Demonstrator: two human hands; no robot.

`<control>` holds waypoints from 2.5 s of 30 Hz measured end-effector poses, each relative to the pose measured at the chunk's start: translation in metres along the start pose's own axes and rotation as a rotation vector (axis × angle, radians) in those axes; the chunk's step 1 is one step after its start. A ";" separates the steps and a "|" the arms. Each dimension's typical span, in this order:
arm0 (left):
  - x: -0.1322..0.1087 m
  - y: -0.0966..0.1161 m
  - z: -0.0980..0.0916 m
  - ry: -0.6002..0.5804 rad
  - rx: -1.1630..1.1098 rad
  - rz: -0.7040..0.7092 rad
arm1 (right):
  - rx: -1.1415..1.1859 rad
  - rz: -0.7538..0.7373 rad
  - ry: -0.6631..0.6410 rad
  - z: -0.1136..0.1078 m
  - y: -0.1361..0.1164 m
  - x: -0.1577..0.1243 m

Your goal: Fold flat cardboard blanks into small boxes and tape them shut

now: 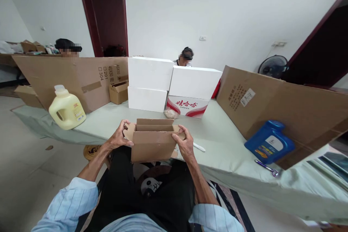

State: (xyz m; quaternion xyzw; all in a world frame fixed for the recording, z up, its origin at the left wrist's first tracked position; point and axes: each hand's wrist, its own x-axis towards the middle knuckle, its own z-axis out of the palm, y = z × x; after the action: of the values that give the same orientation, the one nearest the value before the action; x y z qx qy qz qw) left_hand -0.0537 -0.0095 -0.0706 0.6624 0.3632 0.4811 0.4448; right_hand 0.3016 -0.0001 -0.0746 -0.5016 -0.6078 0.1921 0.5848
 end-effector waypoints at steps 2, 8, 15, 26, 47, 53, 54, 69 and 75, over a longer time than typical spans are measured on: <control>-0.002 0.000 0.001 -0.009 0.002 0.007 | 0.003 -0.005 0.006 0.000 0.001 -0.002; -0.013 0.000 0.005 -0.142 0.034 0.034 | 0.017 0.000 0.017 0.004 0.002 -0.008; -0.017 -0.005 0.008 -0.032 0.039 0.049 | 0.041 0.005 0.031 0.003 -0.003 -0.007; 0.012 0.012 0.003 0.318 0.174 0.234 | 0.065 -0.060 0.065 -0.012 -0.025 -0.019; 0.055 -0.013 0.019 0.701 0.349 0.182 | 0.032 0.082 -0.448 -0.012 0.006 -0.044; 0.053 -0.017 0.018 0.627 0.240 0.227 | -0.083 0.015 -0.423 -0.014 0.006 -0.053; 0.052 -0.019 0.017 0.613 0.217 0.244 | -0.098 0.000 -0.414 -0.014 0.005 -0.054; 0.005 0.033 0.013 0.528 0.998 0.441 | -0.358 -0.319 -0.234 0.009 0.013 -0.079; -0.008 0.067 0.047 0.233 1.199 0.451 | -0.437 -0.344 -0.245 0.021 0.015 -0.086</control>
State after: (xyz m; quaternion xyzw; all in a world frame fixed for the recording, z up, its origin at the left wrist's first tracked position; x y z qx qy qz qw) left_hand -0.0073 -0.0508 -0.0166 0.7991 0.4668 0.3452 -0.1561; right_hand 0.2722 -0.0588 -0.1364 -0.4783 -0.7769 0.0141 0.4093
